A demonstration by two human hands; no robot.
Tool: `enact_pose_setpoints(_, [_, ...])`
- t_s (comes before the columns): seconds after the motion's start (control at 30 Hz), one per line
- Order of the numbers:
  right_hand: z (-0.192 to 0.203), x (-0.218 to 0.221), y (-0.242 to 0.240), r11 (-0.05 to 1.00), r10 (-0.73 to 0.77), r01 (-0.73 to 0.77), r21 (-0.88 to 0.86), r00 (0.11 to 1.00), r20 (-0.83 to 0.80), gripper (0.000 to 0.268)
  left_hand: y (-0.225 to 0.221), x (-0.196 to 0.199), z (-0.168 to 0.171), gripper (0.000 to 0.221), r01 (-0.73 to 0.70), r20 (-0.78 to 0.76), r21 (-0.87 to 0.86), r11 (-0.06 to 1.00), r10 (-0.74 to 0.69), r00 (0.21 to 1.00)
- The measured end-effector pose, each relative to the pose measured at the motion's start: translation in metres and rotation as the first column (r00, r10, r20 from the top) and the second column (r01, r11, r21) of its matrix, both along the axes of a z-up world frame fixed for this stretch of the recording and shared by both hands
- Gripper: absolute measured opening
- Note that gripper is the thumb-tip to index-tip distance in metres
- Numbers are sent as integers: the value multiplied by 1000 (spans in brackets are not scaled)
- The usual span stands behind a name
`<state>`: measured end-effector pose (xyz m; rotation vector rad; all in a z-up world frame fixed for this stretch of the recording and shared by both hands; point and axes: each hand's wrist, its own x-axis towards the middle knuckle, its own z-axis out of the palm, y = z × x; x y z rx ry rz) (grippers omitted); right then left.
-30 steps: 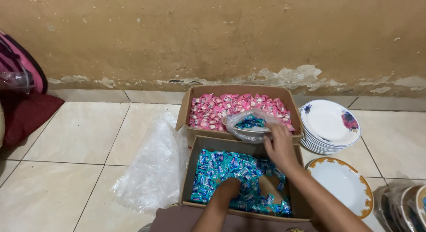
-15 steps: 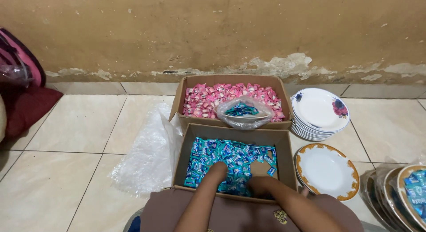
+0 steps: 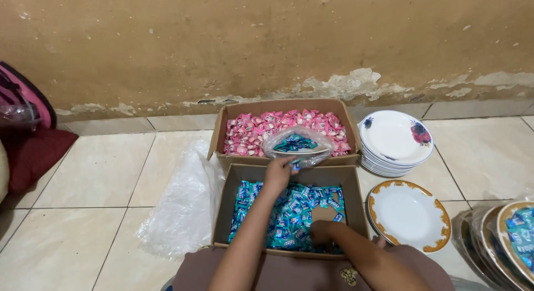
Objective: Packaging decorative plates with small packets into plastic sleeves and boxes
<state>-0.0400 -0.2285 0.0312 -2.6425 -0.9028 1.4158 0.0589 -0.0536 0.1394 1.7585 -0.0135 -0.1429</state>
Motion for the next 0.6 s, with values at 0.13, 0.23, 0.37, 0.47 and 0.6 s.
enact_pose_setpoints(0.13, [9, -3, 1, 997, -83, 83, -9, 995, -56, 25, -25, 51, 18, 40, -57, 49, -53, 997, 60, 997])
enact_pose_setpoints(0.23, [0, -1, 0, 998, -59, 58, -29, 998, -37, 29, -36, 80, 4, 51, -99, 192, 107, 989, 77, 978])
enact_pose_setpoints(0.37, [-5, -3, 3, 998, -31, 30, -59, 999, -13, 33, -33, 38, 31, 53, -70, 43, -142, 987, 77, 996])
enact_pose_setpoints(0.47, [-16, -3, 4, 995, -59, 60, -75, 998, 15, 25, -17, -13, 17, 43, -8, 22, -269, 963, 15, 1000])
enact_pose_setpoints(0.6, [-27, 12, 8, 995, -23, 27, -101, 999, 33, 22, 27, -72, -37, 33, 282, -137, 440, 852, -247, 959])
